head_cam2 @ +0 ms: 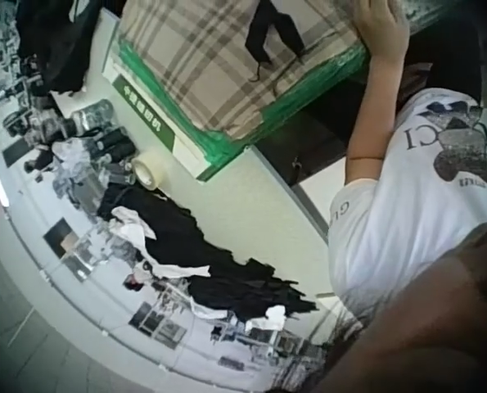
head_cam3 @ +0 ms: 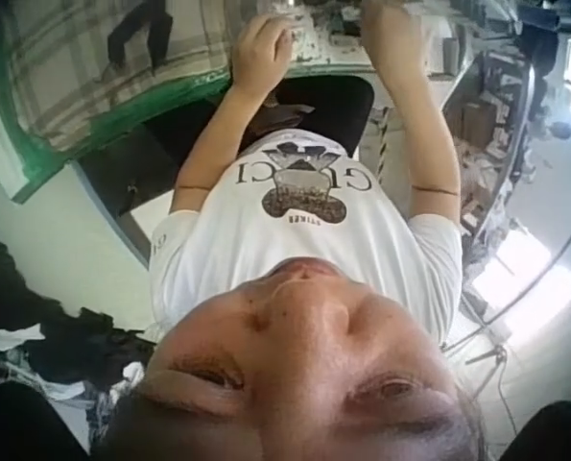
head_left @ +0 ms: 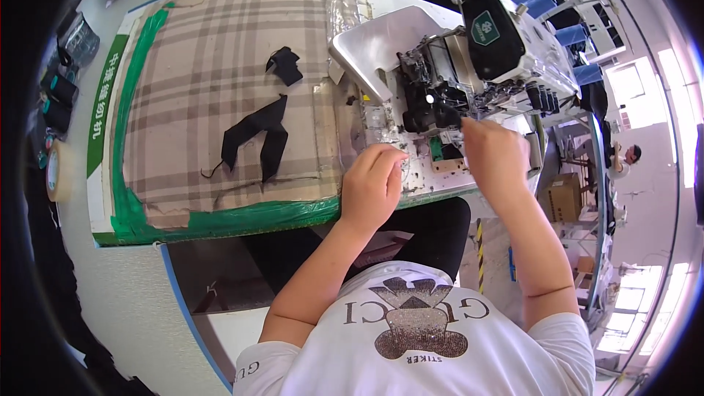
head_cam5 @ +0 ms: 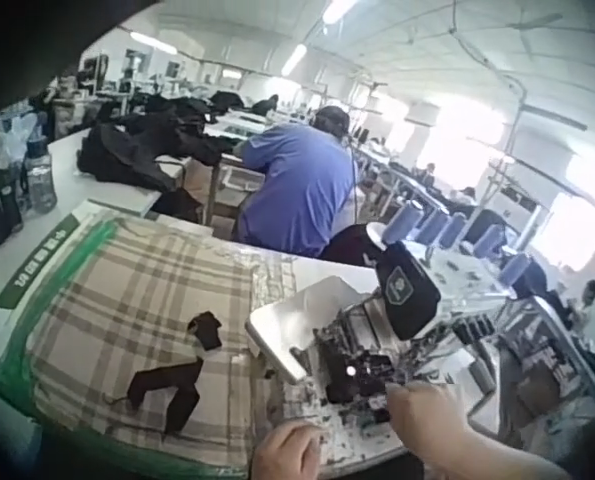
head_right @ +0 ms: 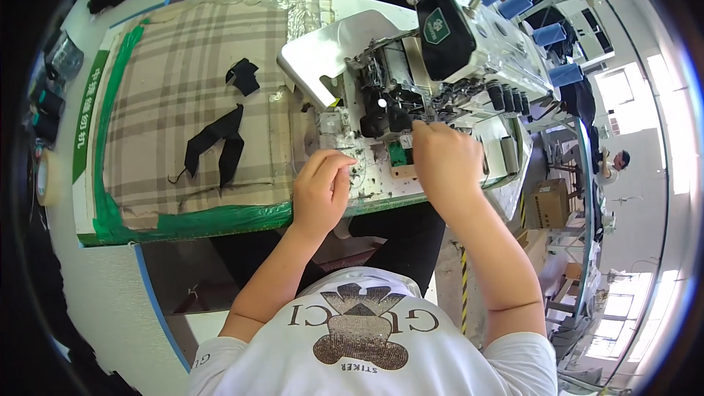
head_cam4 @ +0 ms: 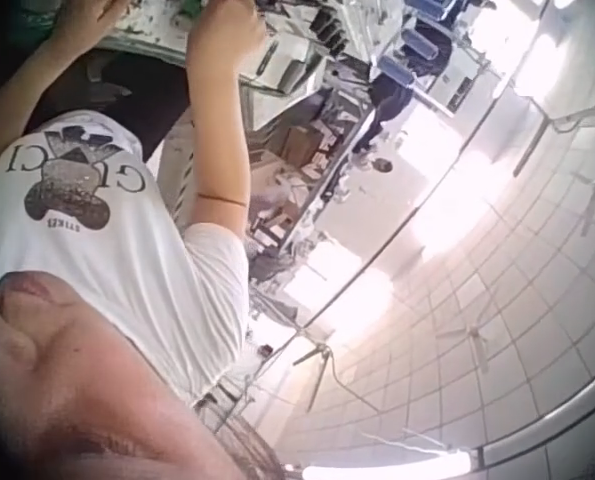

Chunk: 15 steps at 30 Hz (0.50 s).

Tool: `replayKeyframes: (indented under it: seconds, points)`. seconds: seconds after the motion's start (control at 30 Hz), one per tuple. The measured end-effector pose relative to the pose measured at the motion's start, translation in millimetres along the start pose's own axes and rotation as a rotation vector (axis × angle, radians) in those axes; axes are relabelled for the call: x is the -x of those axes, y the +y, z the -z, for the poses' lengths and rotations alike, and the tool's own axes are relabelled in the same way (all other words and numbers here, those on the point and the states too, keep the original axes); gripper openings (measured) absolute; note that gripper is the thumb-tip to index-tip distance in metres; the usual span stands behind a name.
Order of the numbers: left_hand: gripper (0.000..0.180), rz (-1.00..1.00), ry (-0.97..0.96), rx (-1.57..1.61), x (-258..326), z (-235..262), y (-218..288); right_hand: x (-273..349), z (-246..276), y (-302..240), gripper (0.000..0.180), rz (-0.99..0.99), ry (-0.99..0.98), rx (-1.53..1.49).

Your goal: Operate an industrial sewing machine to stitch pieces of black fabric trim.

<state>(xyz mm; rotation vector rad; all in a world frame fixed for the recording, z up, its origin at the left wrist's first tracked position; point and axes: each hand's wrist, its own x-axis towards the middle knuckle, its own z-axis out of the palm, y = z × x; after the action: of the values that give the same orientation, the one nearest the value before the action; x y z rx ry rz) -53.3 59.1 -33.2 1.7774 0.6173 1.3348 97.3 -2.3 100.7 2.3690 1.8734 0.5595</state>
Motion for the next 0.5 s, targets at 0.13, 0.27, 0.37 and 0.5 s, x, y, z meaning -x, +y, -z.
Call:
replayKeyframes:
  seconds: [0.13, 0.27, 0.37, 0.5]
  points:
    - [0.009, 0.031, -0.001, -0.025, 4, 0, -4, 9, 18, -4, 0.005, 0.045, -0.091, -0.106]
    - [0.009, 0.099, -0.04, -0.026, 5, 0, 1, 10, 30, -9, 0.008, 0.059, -0.073, -0.208]
    - [0.009, 0.09, -0.046, -0.04, 2, -2, 3, -9, 10, 3, 0.004, -0.01, 0.022, -0.096]
    - [0.009, 0.103, -0.044, -0.052, 2, -1, 3, 8, 23, 4, 0.006, 0.009, -0.041, 0.002]
